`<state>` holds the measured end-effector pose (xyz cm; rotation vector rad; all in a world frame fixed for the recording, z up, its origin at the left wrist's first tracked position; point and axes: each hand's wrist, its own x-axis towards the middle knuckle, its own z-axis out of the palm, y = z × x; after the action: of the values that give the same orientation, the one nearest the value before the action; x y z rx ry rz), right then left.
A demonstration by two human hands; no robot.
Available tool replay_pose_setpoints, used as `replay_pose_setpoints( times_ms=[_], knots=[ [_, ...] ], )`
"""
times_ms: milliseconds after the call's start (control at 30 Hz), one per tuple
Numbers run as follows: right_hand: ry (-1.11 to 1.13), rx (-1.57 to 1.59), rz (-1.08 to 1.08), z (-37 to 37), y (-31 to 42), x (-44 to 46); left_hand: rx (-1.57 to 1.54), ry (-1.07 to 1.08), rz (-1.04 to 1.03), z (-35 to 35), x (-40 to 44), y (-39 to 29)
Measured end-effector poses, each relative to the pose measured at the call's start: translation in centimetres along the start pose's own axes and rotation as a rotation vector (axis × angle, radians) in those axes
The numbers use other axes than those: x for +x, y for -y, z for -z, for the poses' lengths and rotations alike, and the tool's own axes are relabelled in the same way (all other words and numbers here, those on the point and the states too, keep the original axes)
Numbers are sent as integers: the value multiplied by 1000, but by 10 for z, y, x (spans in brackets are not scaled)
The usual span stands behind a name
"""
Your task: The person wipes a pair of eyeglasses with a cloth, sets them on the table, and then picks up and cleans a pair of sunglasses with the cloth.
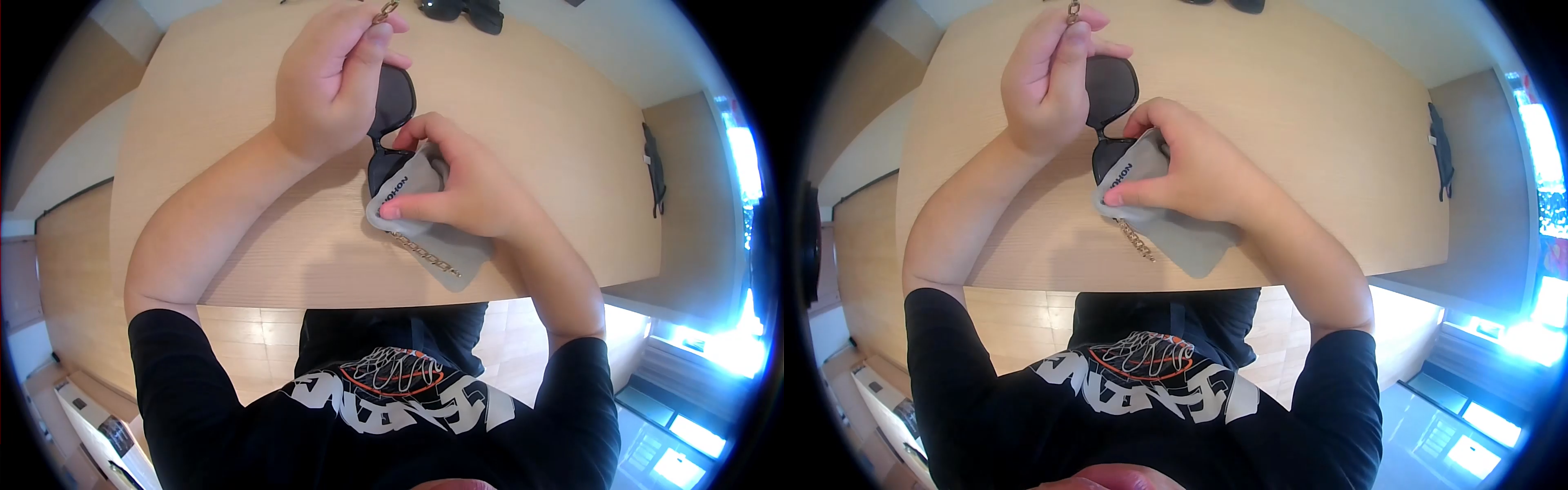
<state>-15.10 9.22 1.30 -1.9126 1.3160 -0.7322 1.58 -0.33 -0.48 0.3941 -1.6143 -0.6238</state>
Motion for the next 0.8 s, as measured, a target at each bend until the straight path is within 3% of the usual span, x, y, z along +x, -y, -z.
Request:
replay_pose_setpoints(
  times_ms=[67, 167, 267, 367, 467, 567, 733, 800],
  knots=[
    [-11, 23, 21, -2, -4, 1, -9, -2, -9, 0, 0, 0],
    [-92, 96, -227, 2, 3, 5, 18, -2, -32, -2, -1, -1],
    [-73, 119, -250, 2, 4, 3, 25, -31, -5, -4, -2, -1],
    [48, 134, -229, 2, 9, 0, 37, -49, 31, 4, 3, 4],
    [-59, 2, -155, 3, -1, 3, 19, -48, 3, 3, 2, 5],
    [-194, 96, -275, 6, 4, 8, 60, -43, 1, 1, 0, 0],
    [-9, 8, -154, 1, 6, 2, -6, -57, 41, 0, -3, 1],
    [-32, 39, -171, 0, 4, 2, 107, 31, -67, 3, -3, -6]
  ],
)
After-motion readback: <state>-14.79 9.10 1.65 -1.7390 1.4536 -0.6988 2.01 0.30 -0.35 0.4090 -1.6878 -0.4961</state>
